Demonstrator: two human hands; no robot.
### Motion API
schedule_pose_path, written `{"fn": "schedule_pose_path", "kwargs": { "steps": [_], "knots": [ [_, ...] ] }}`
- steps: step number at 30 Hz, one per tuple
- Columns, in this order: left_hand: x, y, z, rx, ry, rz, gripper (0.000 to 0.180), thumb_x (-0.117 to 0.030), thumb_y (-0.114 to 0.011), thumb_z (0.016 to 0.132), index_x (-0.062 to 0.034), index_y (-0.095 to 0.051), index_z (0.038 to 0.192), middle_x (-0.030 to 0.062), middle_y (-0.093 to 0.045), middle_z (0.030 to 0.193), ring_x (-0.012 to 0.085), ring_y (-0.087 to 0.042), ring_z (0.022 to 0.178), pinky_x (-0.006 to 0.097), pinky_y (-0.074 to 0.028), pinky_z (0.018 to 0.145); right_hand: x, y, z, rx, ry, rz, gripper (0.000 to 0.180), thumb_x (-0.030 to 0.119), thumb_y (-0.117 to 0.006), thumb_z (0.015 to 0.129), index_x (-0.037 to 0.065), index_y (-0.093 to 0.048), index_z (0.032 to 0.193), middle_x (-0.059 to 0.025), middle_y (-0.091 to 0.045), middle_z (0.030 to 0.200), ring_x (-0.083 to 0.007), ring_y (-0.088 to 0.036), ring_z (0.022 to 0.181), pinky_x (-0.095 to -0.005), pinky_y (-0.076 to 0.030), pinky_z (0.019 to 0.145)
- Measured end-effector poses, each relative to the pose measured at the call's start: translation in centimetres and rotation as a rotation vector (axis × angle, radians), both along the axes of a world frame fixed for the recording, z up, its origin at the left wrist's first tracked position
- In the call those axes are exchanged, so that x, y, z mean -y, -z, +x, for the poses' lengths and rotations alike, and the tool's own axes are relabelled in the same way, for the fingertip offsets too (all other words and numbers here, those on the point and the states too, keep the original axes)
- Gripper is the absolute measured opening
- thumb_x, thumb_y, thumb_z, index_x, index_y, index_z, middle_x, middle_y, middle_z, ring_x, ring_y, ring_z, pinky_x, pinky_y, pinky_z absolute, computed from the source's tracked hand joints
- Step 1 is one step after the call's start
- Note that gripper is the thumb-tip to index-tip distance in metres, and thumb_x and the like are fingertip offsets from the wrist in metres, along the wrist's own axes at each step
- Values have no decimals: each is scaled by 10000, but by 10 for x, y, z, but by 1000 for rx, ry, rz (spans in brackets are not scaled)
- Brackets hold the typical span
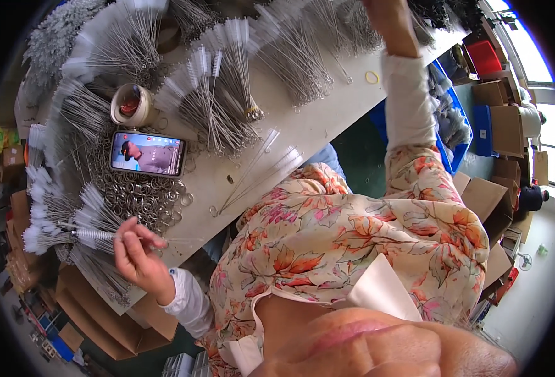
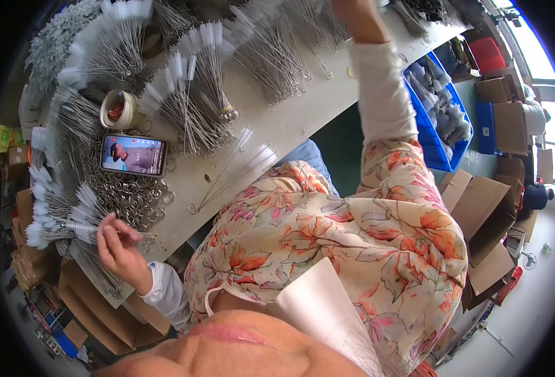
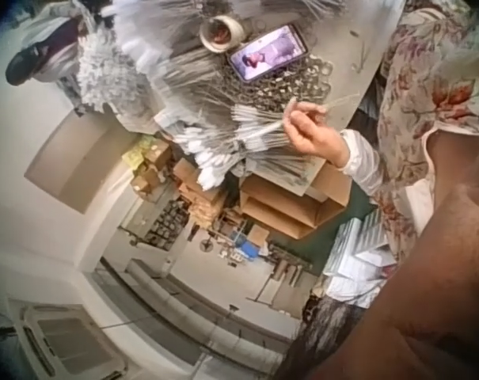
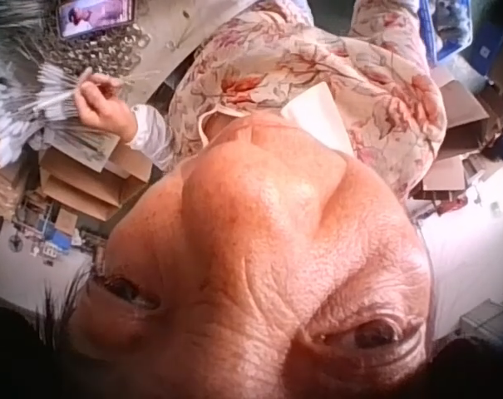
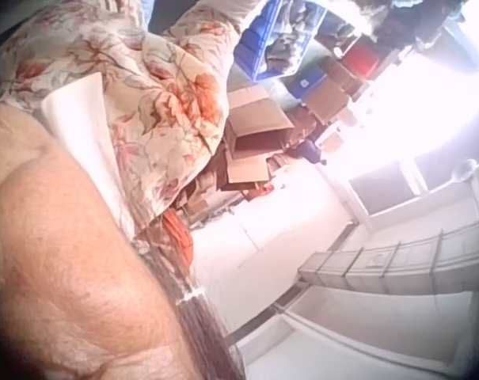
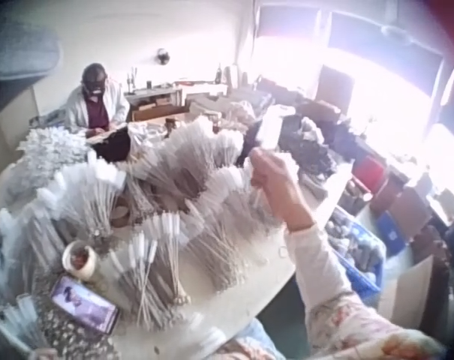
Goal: Assembling small white brushes by inserting metal rings through the handles.
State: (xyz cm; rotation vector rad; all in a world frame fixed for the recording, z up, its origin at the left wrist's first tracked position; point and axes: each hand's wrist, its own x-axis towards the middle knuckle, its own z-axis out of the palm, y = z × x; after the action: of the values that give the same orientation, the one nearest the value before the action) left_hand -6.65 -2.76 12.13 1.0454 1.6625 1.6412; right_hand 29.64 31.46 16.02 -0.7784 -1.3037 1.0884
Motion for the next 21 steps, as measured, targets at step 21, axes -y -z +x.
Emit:
{"fn": "schedule_pose_path", "kwargs": {
  "steps": [21],
  "knots": [
    [-17,3,0,-56,-20,-32,211,-117,-448,942,48,-559,1011,42,-517,714,79,-454,543,200,-427,465,-31,55,32,1104,548,212,234,293,-702,706,61,-697,734,-153,-640,671,-247,-623,588,-357,-487,587]
  ]
}}
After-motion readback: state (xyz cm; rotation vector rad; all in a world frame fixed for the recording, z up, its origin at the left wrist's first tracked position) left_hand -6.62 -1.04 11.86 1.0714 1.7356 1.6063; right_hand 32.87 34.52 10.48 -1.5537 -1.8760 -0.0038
